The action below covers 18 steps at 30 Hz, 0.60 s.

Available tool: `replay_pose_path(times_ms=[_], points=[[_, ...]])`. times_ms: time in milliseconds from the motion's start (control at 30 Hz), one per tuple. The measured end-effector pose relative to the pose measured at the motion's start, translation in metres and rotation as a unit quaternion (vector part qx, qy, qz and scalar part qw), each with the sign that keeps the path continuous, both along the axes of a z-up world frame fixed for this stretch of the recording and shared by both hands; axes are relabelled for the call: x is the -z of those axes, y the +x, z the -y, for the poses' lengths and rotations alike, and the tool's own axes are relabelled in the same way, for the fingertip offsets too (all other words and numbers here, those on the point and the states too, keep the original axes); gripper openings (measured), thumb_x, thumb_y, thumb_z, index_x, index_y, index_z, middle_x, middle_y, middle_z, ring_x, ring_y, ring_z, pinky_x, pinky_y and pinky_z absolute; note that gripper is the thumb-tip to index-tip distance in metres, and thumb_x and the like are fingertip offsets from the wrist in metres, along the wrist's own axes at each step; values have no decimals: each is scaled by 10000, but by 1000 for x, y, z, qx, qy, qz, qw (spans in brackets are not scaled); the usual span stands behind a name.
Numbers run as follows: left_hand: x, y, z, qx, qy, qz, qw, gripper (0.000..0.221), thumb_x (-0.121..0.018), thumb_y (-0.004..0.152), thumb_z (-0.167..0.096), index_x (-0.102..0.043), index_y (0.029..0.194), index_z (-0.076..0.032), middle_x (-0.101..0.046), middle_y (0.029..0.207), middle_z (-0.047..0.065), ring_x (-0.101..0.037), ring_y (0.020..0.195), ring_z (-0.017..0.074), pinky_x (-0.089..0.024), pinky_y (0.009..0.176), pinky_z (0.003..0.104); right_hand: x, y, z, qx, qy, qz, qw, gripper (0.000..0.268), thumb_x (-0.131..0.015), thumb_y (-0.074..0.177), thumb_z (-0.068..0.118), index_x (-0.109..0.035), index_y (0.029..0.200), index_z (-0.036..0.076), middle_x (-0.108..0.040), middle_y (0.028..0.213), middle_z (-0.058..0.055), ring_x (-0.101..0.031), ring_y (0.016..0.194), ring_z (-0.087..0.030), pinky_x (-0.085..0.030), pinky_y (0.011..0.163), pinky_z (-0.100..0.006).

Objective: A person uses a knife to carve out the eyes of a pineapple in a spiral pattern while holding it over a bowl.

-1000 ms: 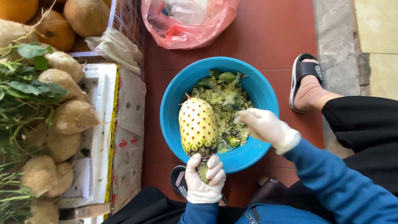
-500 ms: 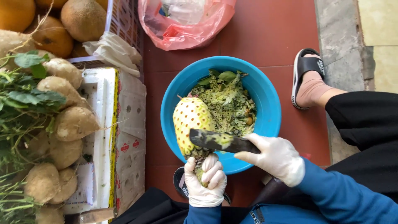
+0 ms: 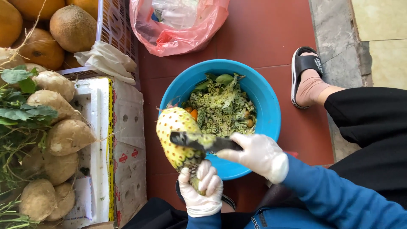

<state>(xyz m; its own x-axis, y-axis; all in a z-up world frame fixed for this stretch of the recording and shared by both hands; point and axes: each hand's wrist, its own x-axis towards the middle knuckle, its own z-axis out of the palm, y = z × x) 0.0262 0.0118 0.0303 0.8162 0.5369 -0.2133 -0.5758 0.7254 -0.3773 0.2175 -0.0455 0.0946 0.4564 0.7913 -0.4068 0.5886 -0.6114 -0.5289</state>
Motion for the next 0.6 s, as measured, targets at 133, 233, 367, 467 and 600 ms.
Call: replay_pose_path(times_ms=[133,233,367,467,600], points=[[2,-2,15,96,-7,4,995,346,-682,879,-332,-493,748,-73,-453,594,7,-391,453,70,-320,429,200,28,31,-14,-12,75,-9,997,432,-623,881,593,-691,857,168,-718,759,-30,-679,662,-269,-542,623,-374],[-1,4,9,100,-13,32,994,342,-676,881,-325,-481,742,-80,-438,594,5,-379,462,78,-328,439,212,26,48,-6,-223,251,134,932,423,-638,816,96,-635,1237,140,-636,972,-45,-640,773,-278,-516,661,-388],[-1,4,8,63,-50,46,996,317,-648,897,-293,-491,750,-60,-471,649,23,-405,468,78,-325,427,220,-20,23,17,55,-27,-113,992,367,-719,798,448,-761,1089,228,-806,882,22,-710,735,-177,-556,683,-295],[-5,2,9,63,-59,42,995,315,-639,902,-291,-492,752,-56,-481,657,31,-414,474,81,-322,431,222,-19,18,24,41,-105,-75,991,600,-703,739,639,-703,1243,313,-826,1015,15,-770,890,-221,-584,796,-324],[-9,5,10,91,-26,28,995,325,-642,892,-290,-484,723,-61,-462,646,21,-404,464,77,-327,417,221,-2,16,12,16,14,16,1000,432,-728,774,606,-722,1034,261,-794,840,-23,-744,724,-295,-567,635,-416]])
